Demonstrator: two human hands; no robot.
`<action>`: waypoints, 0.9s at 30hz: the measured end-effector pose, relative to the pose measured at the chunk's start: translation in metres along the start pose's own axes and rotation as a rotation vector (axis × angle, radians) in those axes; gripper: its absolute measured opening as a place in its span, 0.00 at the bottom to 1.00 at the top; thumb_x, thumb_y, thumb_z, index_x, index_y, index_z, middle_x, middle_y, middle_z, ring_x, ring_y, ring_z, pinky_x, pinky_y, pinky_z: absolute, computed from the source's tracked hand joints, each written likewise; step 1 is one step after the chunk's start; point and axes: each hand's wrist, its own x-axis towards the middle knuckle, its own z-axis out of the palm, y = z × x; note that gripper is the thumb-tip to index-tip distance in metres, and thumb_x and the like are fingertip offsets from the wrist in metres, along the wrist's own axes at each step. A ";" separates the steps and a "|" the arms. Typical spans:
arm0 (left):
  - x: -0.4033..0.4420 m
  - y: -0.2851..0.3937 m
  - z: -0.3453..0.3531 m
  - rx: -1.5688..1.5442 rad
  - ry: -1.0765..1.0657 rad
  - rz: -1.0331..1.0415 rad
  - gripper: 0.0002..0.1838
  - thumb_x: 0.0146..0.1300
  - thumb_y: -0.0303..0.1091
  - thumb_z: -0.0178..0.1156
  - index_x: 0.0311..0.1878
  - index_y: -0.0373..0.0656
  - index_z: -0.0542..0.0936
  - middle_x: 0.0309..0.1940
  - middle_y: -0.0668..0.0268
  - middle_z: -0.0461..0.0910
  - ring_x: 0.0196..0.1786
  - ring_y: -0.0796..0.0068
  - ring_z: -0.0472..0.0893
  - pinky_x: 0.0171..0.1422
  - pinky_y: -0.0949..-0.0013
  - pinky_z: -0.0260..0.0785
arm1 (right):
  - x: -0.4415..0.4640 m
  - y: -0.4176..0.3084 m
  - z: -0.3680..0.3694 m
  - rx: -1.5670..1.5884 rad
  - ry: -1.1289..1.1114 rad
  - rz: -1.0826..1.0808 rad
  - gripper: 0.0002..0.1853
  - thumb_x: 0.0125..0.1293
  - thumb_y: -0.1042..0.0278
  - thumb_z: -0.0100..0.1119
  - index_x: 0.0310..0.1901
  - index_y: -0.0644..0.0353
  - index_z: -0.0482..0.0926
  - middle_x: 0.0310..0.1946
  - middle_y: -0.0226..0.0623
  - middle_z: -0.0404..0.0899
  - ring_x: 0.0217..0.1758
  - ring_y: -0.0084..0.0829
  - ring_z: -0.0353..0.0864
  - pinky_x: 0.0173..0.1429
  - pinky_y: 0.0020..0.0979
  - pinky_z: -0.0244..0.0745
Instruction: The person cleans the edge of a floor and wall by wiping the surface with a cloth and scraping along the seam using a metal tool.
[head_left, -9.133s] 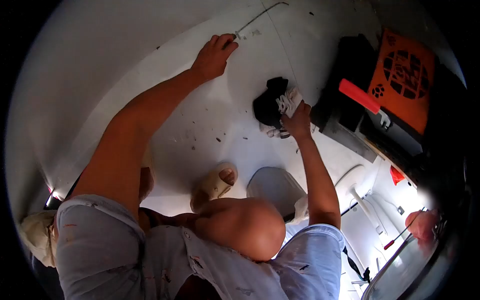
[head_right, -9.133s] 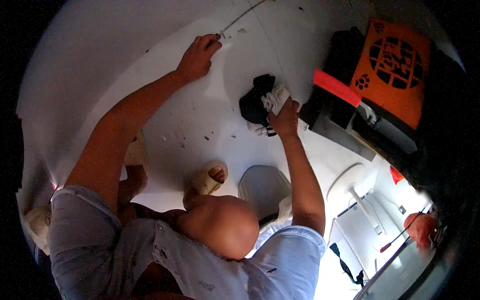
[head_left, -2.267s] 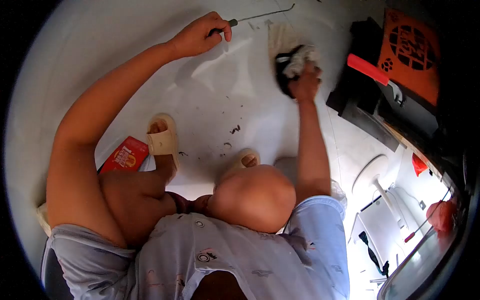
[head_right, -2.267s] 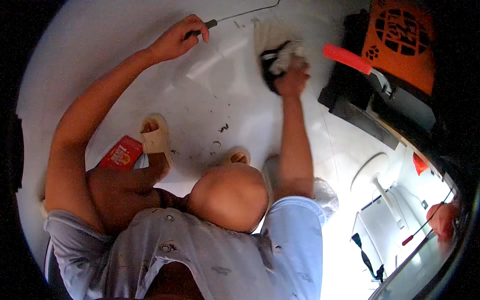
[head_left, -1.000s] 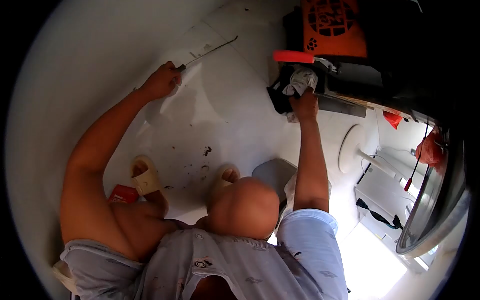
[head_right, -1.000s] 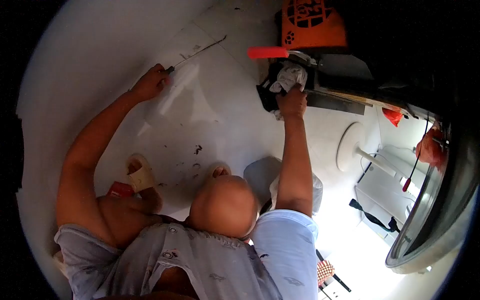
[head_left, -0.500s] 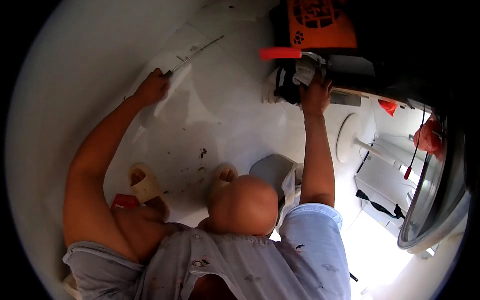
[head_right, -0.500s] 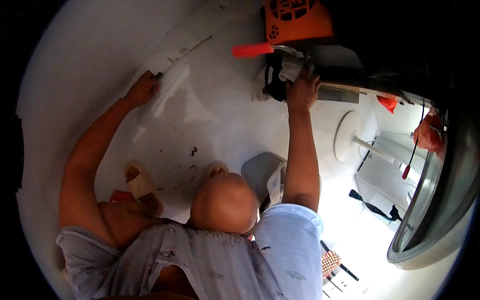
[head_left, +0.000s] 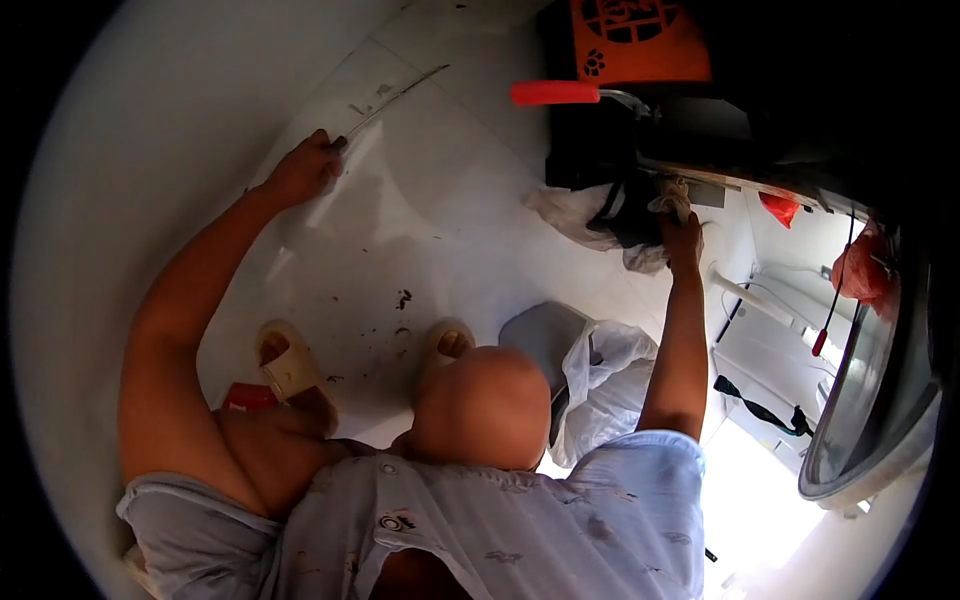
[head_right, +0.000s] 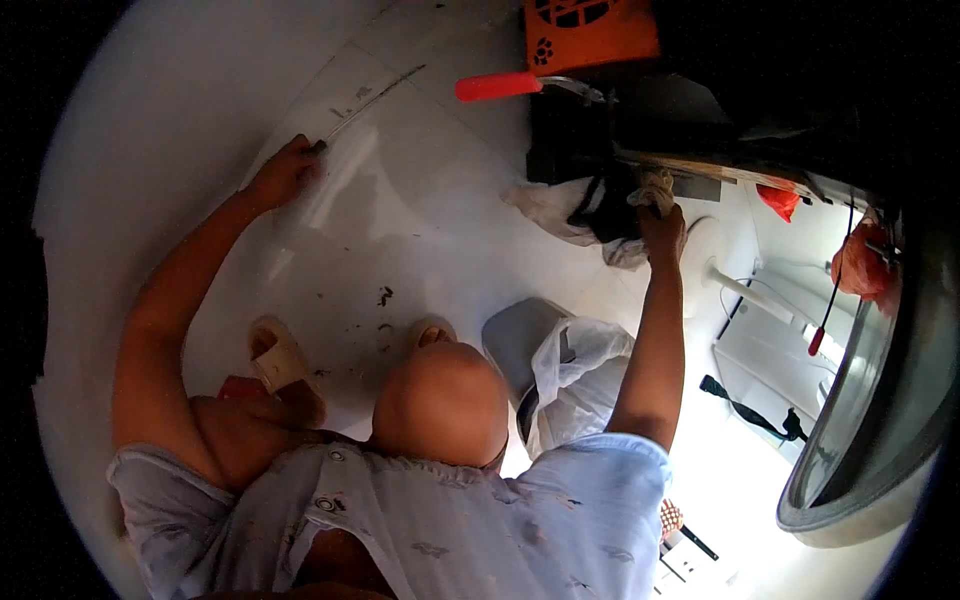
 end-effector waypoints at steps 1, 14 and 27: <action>0.002 0.010 0.000 -0.028 0.004 0.017 0.05 0.61 0.20 0.59 0.36 0.42 0.80 0.50 0.58 0.71 0.49 0.57 0.77 0.56 0.60 0.73 | 0.024 0.022 0.016 0.062 0.004 0.014 0.34 0.57 0.48 0.71 0.61 0.61 0.78 0.50 0.53 0.86 0.53 0.50 0.86 0.58 0.45 0.78; 0.047 0.045 0.050 0.170 -0.146 0.038 0.06 0.60 0.20 0.58 0.37 0.43 0.78 0.47 0.57 0.68 0.47 0.56 0.76 0.52 0.58 0.73 | -0.020 -0.051 0.082 -0.141 -0.186 -0.505 0.43 0.47 0.57 0.75 0.69 0.58 0.74 0.68 0.59 0.65 0.70 0.58 0.69 0.74 0.45 0.68; 0.041 0.087 0.058 -0.116 -0.084 0.083 0.14 0.60 0.17 0.54 0.45 0.46 0.80 0.51 0.55 0.69 0.48 0.56 0.77 0.55 0.60 0.74 | -0.105 -0.159 0.081 0.310 -0.478 -0.709 0.35 0.52 0.67 0.71 0.66 0.55 0.76 0.61 0.49 0.74 0.65 0.49 0.75 0.70 0.39 0.71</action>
